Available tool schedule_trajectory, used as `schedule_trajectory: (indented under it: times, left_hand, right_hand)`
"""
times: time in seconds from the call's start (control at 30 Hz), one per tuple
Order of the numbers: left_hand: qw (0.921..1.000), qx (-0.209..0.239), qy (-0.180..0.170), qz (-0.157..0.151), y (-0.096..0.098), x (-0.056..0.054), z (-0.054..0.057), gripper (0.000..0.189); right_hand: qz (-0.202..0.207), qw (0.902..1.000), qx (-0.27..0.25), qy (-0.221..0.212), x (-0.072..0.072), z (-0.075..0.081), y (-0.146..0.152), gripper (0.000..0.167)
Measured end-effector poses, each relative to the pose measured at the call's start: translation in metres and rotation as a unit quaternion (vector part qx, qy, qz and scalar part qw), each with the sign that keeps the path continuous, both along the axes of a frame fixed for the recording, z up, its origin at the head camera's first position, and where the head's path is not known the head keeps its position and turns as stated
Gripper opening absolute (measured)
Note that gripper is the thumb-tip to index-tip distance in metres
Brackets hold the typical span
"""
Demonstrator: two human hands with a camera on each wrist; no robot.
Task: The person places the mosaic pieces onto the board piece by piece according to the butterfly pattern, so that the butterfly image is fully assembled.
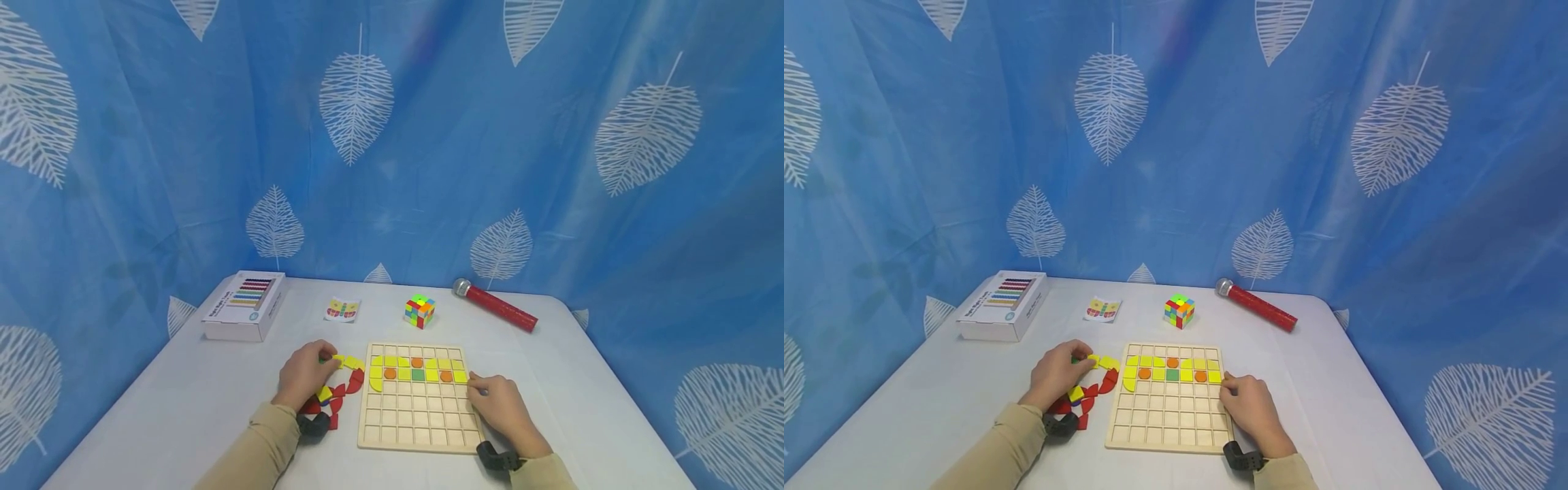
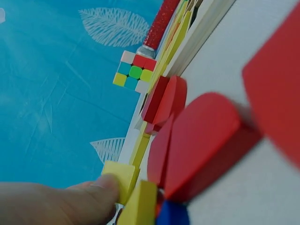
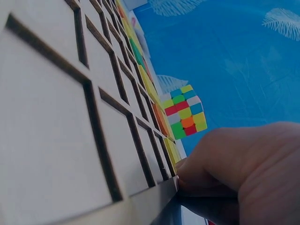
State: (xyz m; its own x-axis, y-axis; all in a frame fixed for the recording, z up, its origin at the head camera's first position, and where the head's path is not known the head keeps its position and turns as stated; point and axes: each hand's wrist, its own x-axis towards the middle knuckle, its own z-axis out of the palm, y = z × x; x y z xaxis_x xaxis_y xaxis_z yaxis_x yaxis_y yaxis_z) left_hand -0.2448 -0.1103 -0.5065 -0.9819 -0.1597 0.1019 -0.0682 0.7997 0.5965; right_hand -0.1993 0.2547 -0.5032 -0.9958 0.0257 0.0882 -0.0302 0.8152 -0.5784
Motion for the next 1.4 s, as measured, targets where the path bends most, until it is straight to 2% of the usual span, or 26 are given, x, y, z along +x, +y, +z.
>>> schedule_trajectory:
  times: [0.17,0.4,0.53,0.7,0.8,0.9,1.17,1.4]
  left_hand:
    - [0.9998,0.014,0.011,0.003,0.003,0.002,0.001,0.016]
    - [0.9986,0.038,0.037,-0.005,0.016,0.011,0.007,0.015]
    - [0.9972,0.041,0.048,-0.041,0.034,0.021,0.011,0.011]
    - [0.9917,0.037,0.063,-0.106,0.056,0.029,0.015,0.007]
    - [0.9872,0.029,0.070,-0.140,0.065,0.029,0.014,0.006]
    - [0.9848,0.012,0.075,-0.156,0.069,0.028,0.009,0.005]
    - [0.9830,-0.006,0.055,-0.175,0.071,0.025,0.002,0.005]
    - [0.9831,-0.031,0.041,-0.176,0.072,0.023,0.002,0.006]
  right_hand:
    - [-0.001,1.0000,0.002,-0.001,0.000,0.000,0.000,0.025]
    - [0.003,0.9999,0.010,-0.003,0.002,0.002,-0.001,0.024]
    - [0.008,0.9998,0.018,0.002,0.001,0.003,-0.002,0.024]
    - [0.014,0.9996,0.022,0.007,0.000,0.004,-0.002,0.024]
    - [0.014,0.9996,0.024,0.005,-0.001,0.004,-0.002,0.024]
    - [0.015,0.9995,0.026,0.005,-0.002,0.004,-0.002,0.024]
    - [0.010,0.9995,0.029,0.011,-0.001,0.002,-0.002,0.023]
    - [0.010,0.9995,0.028,0.013,-0.001,0.002,-0.002,0.023]
